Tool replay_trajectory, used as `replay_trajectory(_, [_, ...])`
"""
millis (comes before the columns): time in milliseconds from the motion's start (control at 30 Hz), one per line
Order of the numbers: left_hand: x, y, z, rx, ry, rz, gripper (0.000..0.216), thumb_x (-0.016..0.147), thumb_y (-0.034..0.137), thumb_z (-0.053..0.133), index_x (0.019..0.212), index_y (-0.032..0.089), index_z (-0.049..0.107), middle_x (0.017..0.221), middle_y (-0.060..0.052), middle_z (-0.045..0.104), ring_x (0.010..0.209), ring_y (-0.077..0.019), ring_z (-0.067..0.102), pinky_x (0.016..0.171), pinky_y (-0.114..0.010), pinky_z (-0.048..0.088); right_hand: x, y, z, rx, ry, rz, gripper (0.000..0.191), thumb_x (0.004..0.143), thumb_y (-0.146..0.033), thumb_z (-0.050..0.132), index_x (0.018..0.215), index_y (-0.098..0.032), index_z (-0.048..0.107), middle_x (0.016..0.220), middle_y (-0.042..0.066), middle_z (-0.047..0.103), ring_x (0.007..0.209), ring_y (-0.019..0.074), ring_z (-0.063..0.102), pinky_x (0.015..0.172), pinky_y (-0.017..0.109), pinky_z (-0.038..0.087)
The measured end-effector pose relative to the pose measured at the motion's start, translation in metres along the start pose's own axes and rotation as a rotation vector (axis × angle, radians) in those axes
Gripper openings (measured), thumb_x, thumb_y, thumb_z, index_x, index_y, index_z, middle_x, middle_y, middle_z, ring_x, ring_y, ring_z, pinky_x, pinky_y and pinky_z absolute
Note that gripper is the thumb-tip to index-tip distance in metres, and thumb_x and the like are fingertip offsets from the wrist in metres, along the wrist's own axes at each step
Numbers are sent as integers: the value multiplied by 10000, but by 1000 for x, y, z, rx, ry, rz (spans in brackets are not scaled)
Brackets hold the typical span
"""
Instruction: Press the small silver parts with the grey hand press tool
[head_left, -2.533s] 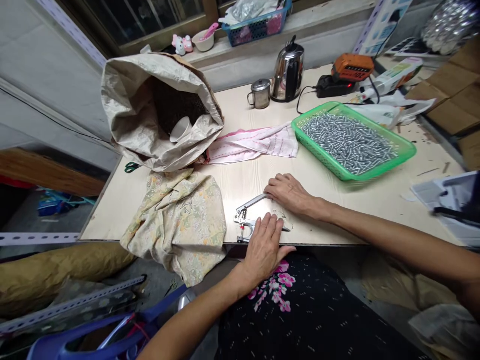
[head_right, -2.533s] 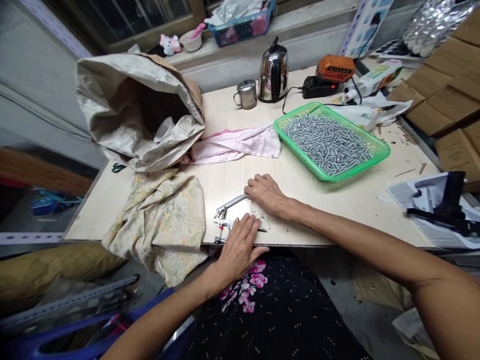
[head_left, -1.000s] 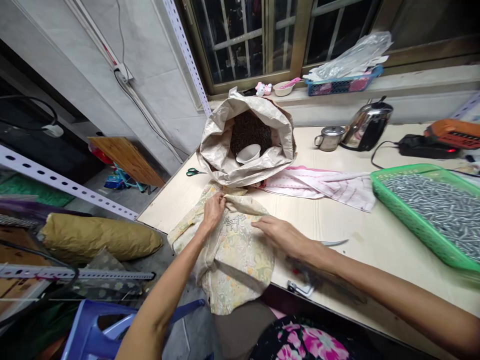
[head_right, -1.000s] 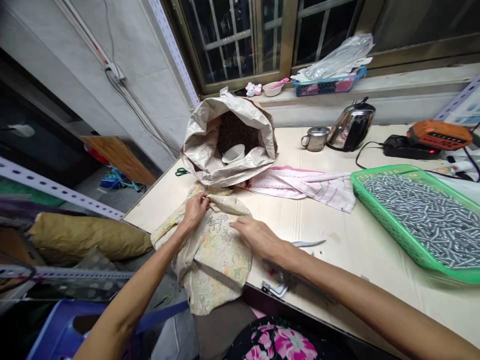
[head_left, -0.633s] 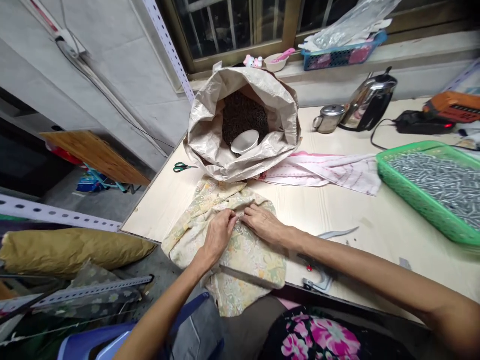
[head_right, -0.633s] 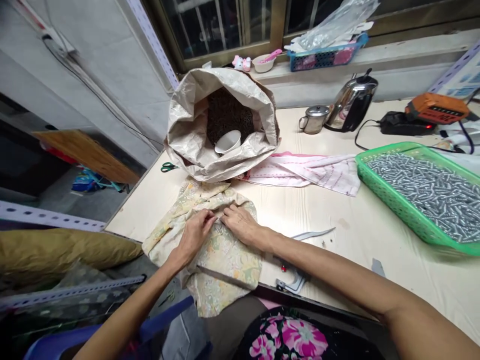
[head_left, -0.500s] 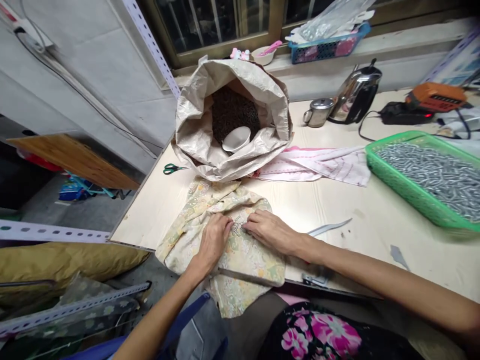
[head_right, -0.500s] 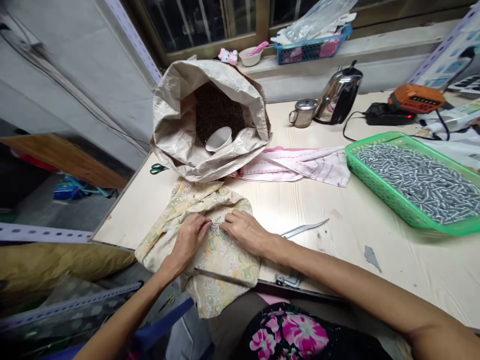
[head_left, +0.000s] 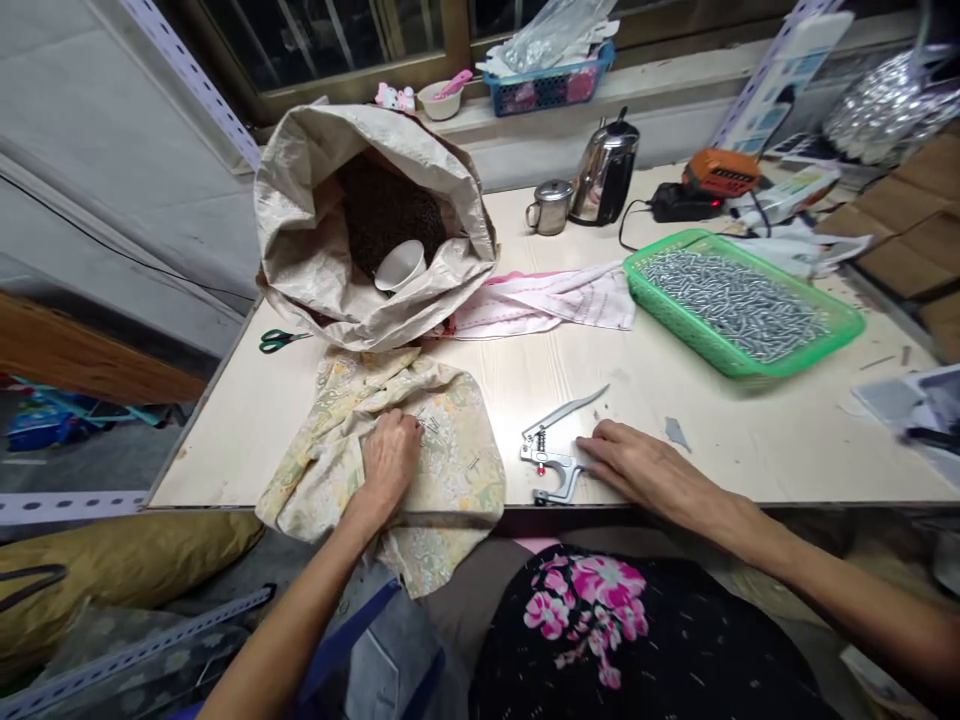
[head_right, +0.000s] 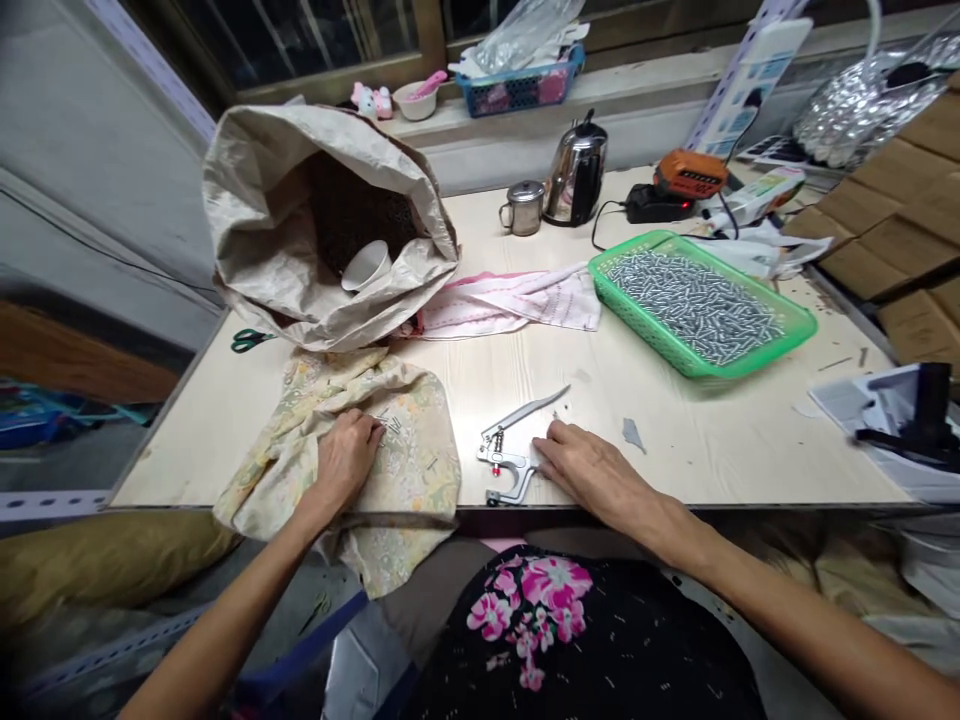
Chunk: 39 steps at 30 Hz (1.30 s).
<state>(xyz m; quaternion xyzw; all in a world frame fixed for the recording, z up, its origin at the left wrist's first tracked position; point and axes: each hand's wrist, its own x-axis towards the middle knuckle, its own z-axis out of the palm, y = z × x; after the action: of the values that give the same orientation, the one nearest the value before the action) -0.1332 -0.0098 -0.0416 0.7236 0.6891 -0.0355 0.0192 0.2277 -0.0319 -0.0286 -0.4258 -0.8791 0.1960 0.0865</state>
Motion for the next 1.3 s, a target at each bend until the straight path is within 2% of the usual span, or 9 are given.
replay_trajectory(100, [-5, 3, -9, -99, 95, -21, 226, 910, 209, 437, 839, 156, 645, 907, -130, 646, 939, -280, 595, 800, -358, 455, -3, 2, 11, -71, -13, -6, 192, 996, -276, 434, 959, -183, 598, 891, 65, 560, 768, 184, 541, 668, 309, 415])
replay_trajectory(200, [-18, 17, -23, -400, 162, -74, 200, 881, 302, 495, 846, 175, 646, 847, -81, 666, 819, -230, 620, 765, -328, 472, 0, 4, 16, -95, -18, -41, 218, 1005, -227, 401, 876, -180, 570, 838, 45, 550, 731, 166, 512, 651, 295, 365])
replay_trajectory(333, [-37, 59, -38, -910, -32, -186, 259, 805, 424, 586, 801, 174, 651, 730, -25, 656, 608, -151, 588, 597, -257, 463, 2, 10, 12, -73, -20, -136, 223, 983, -128, 384, 828, -173, 538, 824, 39, 551, 702, 151, 474, 637, 293, 328])
replay_trajectory(467, [-45, 108, -38, -1205, -153, -254, 346, 743, 455, 655, 896, 145, 668, 701, -6, 625, 561, -113, 546, 541, -225, 440, -1, 17, 7, -76, 54, -198, 213, 971, -95, 382, 869, -170, 553, 834, 42, 557, 712, 158, 465, 643, 302, 322])
replay_trajectory(533, [-46, 126, -36, -1263, -198, -284, 403, 720, 462, 678, 953, 134, 681, 705, -6, 626, 569, -111, 540, 543, -224, 443, -3, 22, 3, -92, 96, -222, 212, 969, -91, 384, 881, -170, 560, 834, 45, 562, 722, 165, 462, 652, 308, 321])
replay_trajectory(600, [-46, 139, -33, -1286, -239, -319, 399, 698, 457, 701, 922, 127, 692, 701, -12, 636, 578, -115, 544, 553, -227, 451, -5, 26, -1, -115, 128, -239, 206, 966, -90, 393, 880, -168, 564, 835, 50, 565, 737, 172, 464, 665, 313, 321])
replay_trajectory(833, [-40, 166, -24, -1367, -277, -400, 341, 671, 429, 767, 812, 128, 692, 710, -10, 654, 638, -110, 557, 634, -220, 441, -14, 34, -20, -171, 196, -244, 228, 938, -39, 396, 845, -172, 558, 818, 51, 573, 727, 172, 454, 650, 319, 287])
replay_trajectory(1033, [-40, 176, -17, -1441, -317, -477, 367, 616, 440, 816, 774, 133, 691, 692, 1, 650, 609, -96, 540, 615, -209, 424, -17, 37, -19, -176, 216, -236, 243, 924, -25, 386, 829, -178, 549, 797, 48, 569, 718, 176, 456, 631, 326, 279])
replay_trajectory(1300, [-39, 172, -7, -1408, -323, -498, 432, 552, 499, 837, 727, 134, 685, 688, -15, 665, 580, -98, 551, 587, -215, 445, -9, 37, -7, -175, 182, -236, 244, 926, -33, 377, 868, -171, 570, 839, 64, 583, 744, 190, 478, 640, 342, 324])
